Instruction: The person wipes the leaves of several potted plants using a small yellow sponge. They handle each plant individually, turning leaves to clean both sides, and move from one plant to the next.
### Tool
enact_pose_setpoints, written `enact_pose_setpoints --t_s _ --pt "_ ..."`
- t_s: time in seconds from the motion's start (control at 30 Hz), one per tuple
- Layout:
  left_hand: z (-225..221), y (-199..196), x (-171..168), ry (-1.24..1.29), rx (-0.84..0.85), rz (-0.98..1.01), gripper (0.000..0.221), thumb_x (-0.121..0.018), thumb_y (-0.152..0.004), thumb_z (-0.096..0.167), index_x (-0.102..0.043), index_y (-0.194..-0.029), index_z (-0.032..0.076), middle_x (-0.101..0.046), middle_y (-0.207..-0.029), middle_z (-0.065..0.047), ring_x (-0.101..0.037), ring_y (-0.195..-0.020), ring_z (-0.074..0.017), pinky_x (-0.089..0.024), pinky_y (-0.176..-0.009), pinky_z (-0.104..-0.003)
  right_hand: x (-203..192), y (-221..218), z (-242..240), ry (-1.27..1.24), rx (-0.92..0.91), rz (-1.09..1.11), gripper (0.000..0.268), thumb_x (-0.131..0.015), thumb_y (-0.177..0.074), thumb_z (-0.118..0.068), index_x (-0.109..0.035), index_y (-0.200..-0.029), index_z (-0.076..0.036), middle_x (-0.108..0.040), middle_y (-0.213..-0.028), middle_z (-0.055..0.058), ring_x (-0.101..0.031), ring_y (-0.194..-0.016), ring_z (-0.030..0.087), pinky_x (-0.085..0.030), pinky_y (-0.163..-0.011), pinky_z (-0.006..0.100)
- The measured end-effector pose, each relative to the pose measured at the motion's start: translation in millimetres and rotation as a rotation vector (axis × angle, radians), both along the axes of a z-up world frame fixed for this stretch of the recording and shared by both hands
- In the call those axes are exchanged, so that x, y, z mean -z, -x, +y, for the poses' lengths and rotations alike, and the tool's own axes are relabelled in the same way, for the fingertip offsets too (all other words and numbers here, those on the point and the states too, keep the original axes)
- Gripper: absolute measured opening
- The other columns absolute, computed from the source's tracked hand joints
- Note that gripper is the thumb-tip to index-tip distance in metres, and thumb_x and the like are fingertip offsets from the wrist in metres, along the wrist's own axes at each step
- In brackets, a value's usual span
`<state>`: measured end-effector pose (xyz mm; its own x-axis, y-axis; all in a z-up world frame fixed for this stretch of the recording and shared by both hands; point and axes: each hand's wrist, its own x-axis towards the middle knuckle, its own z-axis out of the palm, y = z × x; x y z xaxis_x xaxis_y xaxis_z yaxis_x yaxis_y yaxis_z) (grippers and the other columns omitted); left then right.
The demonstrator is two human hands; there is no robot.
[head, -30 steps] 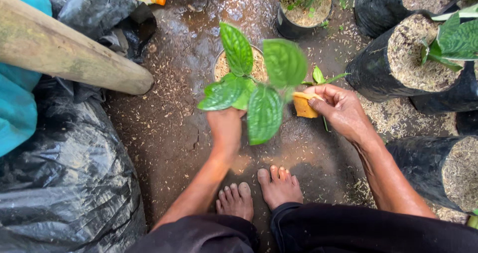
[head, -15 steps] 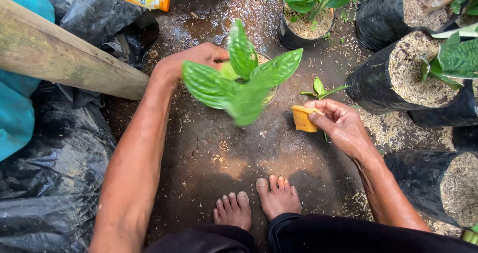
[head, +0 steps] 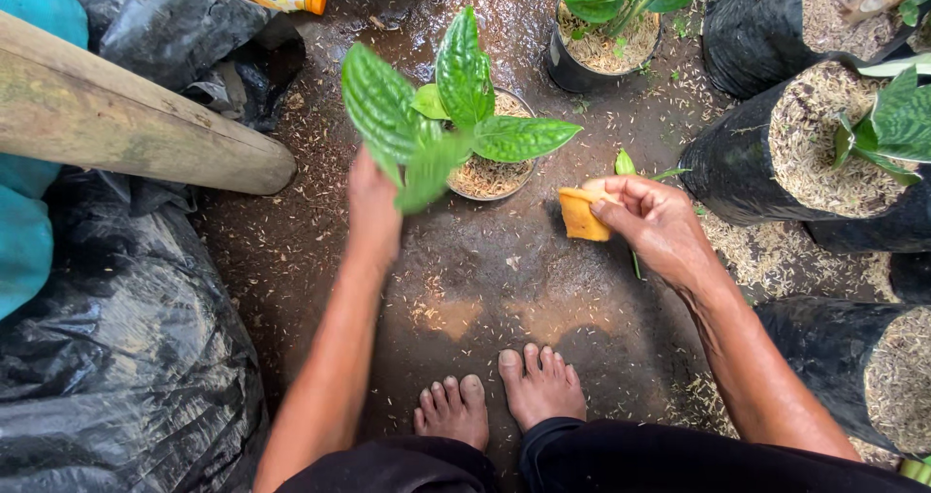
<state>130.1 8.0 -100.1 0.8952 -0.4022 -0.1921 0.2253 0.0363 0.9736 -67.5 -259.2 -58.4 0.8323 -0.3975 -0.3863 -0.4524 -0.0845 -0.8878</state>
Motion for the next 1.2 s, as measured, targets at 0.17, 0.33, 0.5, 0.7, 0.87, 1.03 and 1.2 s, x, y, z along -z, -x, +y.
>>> enact_pose_setpoints --t_s 0.17,0.33,0.5,0.7,0.87,1.03,1.2 --pt "-24 90 2 0.328 -0.151 0.256 0.037 -0.056 -0.096 0.008 -0.050 -0.132 0.010 -0.067 -0.116 -0.006 -0.070 -0.091 -0.0173 -0.064 -0.071 -0.031 1 -29 -2 -0.162 0.086 -0.090 0.033 -0.066 -0.095 -0.011 -0.068 -0.126 0.000 -0.075 -0.107 0.005 -0.069 -0.083 0.009 -0.057 -0.071 0.025" --pt "-34 85 13 0.236 -0.237 0.221 0.040 -0.067 -0.094 0.005 -0.057 -0.132 0.001 -0.064 -0.110 -0.008 -0.069 -0.091 -0.0164 -0.062 -0.076 -0.027 -7 -23 8 -0.128 0.097 -0.091 0.031 -0.067 -0.096 -0.010 -0.068 -0.125 0.002 -0.074 -0.102 0.007 -0.067 -0.077 0.010 -0.057 -0.068 0.025" --pt "-1 25 -1 -0.223 0.051 -0.179 0.029 -0.073 -0.087 0.004 -0.066 -0.113 -0.005 -0.071 -0.087 -0.006 -0.066 -0.076 -0.0130 -0.055 -0.068 -0.024 -11 -5 7 -0.091 0.152 -0.085 0.030 -0.068 -0.095 -0.007 -0.069 -0.124 0.002 -0.075 -0.105 0.006 -0.066 -0.077 0.009 -0.056 -0.069 0.024" --pt "-7 31 -45 -0.107 -0.129 0.009 0.040 -0.068 -0.094 0.025 -0.069 -0.114 -0.009 -0.069 -0.086 -0.006 -0.065 -0.071 -0.0135 -0.054 -0.064 -0.025 -52 -15 11 0.120 0.171 -0.225 0.033 -0.069 -0.097 -0.005 -0.067 -0.130 0.001 -0.073 -0.114 0.006 -0.069 -0.096 0.007 -0.057 -0.087 0.021" --pt "-17 74 -84 0.380 -0.012 0.549 0.062 -0.057 -0.091 0.048 -0.062 -0.126 -0.003 -0.077 -0.110 -0.010 -0.076 -0.099 -0.0165 -0.061 -0.088 -0.029 -97 -18 31 0.379 0.037 -0.447 0.027 -0.068 -0.109 -0.003 -0.066 -0.135 0.002 -0.071 -0.129 0.009 -0.067 -0.105 0.009 -0.056 -0.091 0.021" --pt "-40 76 -98 0.444 -0.038 0.449 0.045 -0.063 -0.095 0.014 -0.054 -0.136 -0.002 -0.067 -0.118 -0.010 -0.067 -0.107 -0.0174 -0.056 -0.096 -0.039 -140 -50 58 0.588 -0.139 -0.520 0.025 -0.068 -0.107 -0.001 -0.065 -0.132 -0.001 -0.070 -0.132 0.012 -0.069 -0.115 0.013 -0.059 -0.097 0.026" --pt "-22 99 -59 0.449 -0.028 0.495 0.047 -0.057 -0.096 -0.002 -0.053 -0.143 -0.001 -0.066 -0.123 -0.008 -0.064 -0.109 -0.0152 -0.052 -0.097 -0.037 -137 -56 76 0.763 -0.370 -0.540 0.036 -0.070 -0.100 0.000 -0.066 -0.136 -0.004 -0.070 -0.134 0.014 -0.071 -0.123 0.024 -0.058 -0.104 0.034"
